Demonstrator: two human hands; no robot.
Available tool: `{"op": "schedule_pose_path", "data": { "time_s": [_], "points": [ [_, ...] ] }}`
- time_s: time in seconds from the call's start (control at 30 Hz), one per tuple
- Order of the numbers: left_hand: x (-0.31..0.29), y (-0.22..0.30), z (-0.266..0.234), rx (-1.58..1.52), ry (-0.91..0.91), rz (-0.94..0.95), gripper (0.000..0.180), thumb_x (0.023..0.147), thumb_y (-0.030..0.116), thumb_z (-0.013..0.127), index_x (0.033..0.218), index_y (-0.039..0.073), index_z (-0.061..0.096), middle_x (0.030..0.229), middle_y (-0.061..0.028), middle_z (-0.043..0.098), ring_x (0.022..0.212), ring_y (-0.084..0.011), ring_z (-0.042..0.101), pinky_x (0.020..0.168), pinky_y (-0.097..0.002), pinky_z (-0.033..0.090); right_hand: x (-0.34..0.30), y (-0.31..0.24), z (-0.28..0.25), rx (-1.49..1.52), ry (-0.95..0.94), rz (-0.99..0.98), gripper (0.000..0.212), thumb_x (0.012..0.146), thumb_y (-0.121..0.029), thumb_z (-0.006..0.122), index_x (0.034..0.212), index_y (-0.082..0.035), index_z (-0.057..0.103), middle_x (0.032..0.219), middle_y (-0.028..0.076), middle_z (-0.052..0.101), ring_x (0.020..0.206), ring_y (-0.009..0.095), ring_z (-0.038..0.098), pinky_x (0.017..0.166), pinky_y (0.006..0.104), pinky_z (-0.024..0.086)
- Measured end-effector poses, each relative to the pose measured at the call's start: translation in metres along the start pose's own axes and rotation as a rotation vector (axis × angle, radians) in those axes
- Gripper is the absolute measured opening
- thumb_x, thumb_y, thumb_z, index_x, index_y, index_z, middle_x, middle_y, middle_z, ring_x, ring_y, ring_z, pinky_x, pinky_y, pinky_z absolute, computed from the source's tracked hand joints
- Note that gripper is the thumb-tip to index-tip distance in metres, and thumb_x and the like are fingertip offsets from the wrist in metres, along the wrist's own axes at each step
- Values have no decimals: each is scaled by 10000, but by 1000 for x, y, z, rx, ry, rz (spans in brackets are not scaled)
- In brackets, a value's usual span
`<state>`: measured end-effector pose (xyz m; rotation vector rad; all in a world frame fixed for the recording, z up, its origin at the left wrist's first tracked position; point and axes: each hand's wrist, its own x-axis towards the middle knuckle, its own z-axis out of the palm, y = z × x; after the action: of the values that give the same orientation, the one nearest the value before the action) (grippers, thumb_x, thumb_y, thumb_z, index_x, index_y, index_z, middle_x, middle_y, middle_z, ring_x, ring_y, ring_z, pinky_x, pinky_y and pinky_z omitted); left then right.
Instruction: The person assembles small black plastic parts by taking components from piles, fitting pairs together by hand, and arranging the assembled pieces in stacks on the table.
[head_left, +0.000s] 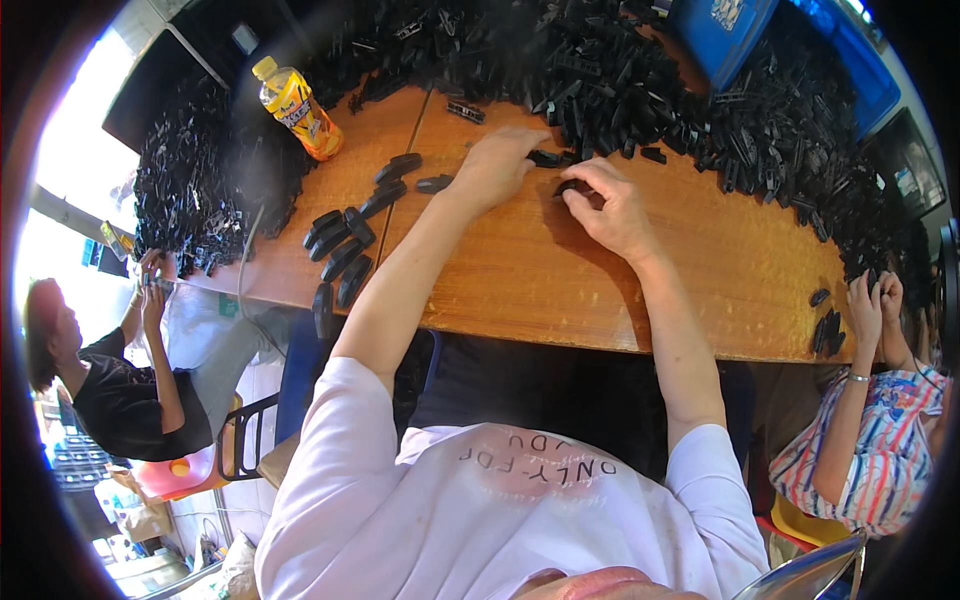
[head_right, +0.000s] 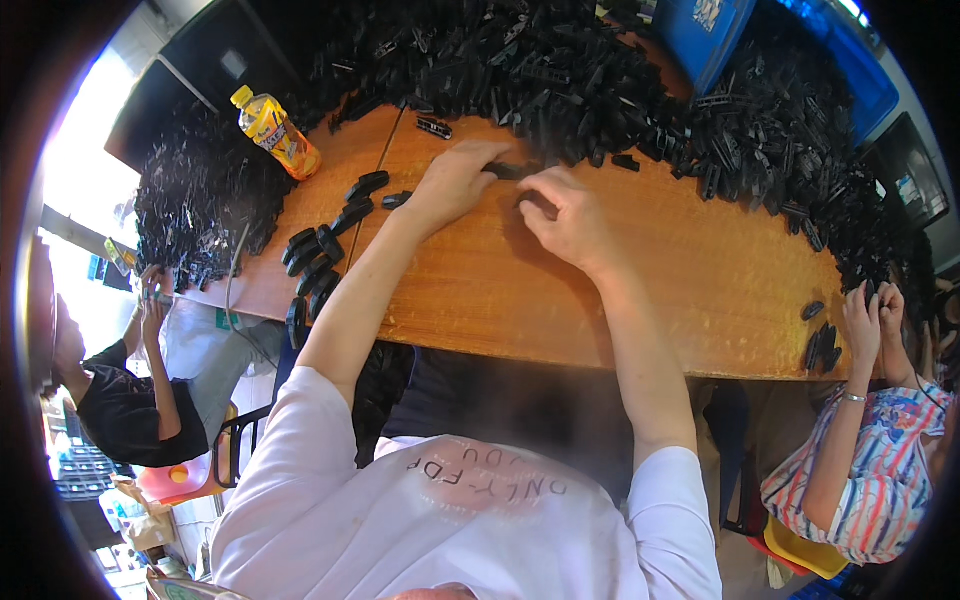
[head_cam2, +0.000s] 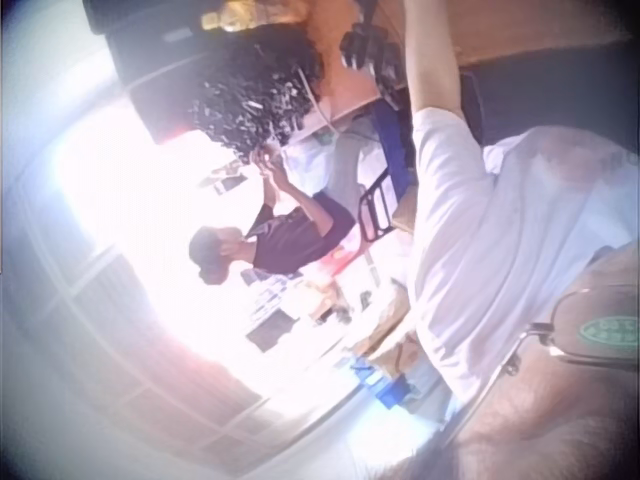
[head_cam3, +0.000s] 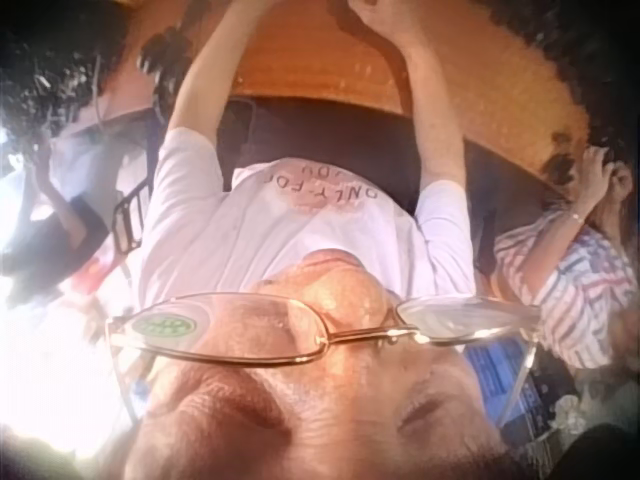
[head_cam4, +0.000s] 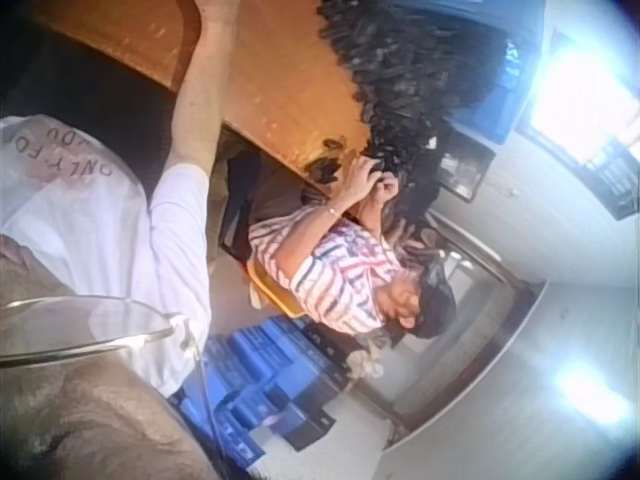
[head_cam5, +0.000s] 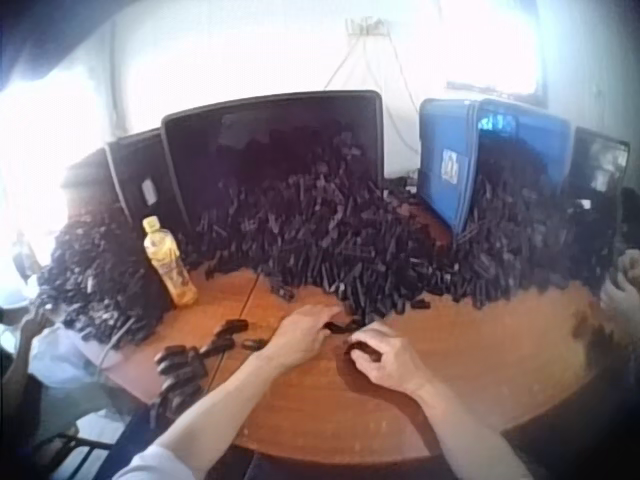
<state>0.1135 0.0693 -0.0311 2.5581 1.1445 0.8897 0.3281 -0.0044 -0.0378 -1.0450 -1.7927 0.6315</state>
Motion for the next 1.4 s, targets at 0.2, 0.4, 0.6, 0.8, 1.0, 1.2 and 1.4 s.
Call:
{"op": "schedule_pose_path", "data": {
  "time_s": [0.2, 0.4, 0.6, 0.8, 1.0, 1.2, 1.4],
  "points": [
    [-44, 8, -19, -128, 62, -132, 306, 880, 57, 744, 1186, 48, 733, 1129, -152, 734, 1105, -366, 665, 955, -436, 531, 0, -8, 3, -447, -36, -122, 195, 850, -105, 791, 1031, -53, 739, 1049, 111, 738, 1002, 329, 699, 854, 435, 566],
    [-47, 7, -25, -181, 53, -149, 221, 863, 36, 766, 1084, 41, 771, 1039, -129, 751, 1032, -328, 692, 898, -411, 546, -1, -5, 2, -384, -54, -42, 187, 866, -108, 792, 1029, -30, 746, 965, 119, 721, 953, 330, 691, 832, 423, 547],
    [-46, 9, -27, -341, -49, -209, 247, 861, 14, 774, 1107, 42, 786, 1016, -123, 767, 918, -258, 729, 821, -366, 565, -2, 1, 12, -286, -28, -72, 157, 846, -102, 797, 975, -24, 756, 903, 132, 697, 907, 349, 674, 793, 429, 529],
    [-44, 12, -28, -393, -35, -241, 317, 866, -26, 757, 1180, 15, 768, 1094, -125, 789, 1014, -218, 752, 896, -330, 588, 0, 8, 14, -206, -15, -86, 146, 808, -82, 810, 921, -17, 744, 888, 129, 696, 883, 347, 663, 777, 434, 525],
    [-39, 17, -24, -467, -64, -194, 372, 861, -32, 755, 1230, 7, 745, 1127, -137, 788, 1051, -221, 758, 923, -328, 593, 7, 7, 28, -351, 2, -218, 135, 777, -84, 816, 856, -31, 721, 853, 121, 677, 858, 345, 648, 735, 435, 521],
    [-49, 22, -38, -307, -102, -281, 381, 850, -41, 727, 1222, 44, 740, 1146, -151, 773, 1091, -275, 742, 938, -386, 574, 9, -1, 30, -252, 87, -248, 140, 870, -129, 781, 994, -68, 758, 992, 101, 710, 926, 325, 666, 772, 430, 548],
    [-65, -3, -75, 316, -16, -443, 313, 943, 49, 629, 1234, 60, 744, 1210, -192, 748, 1132, -402, 700, 970, -461, 543, 14, 4, 20, -704, 20, -228, 290, 941, -127, 723, 1227, -88, 707, 1265, 97, 654, 1014, 312, 661, 837, 428, 567]
  ]
}}
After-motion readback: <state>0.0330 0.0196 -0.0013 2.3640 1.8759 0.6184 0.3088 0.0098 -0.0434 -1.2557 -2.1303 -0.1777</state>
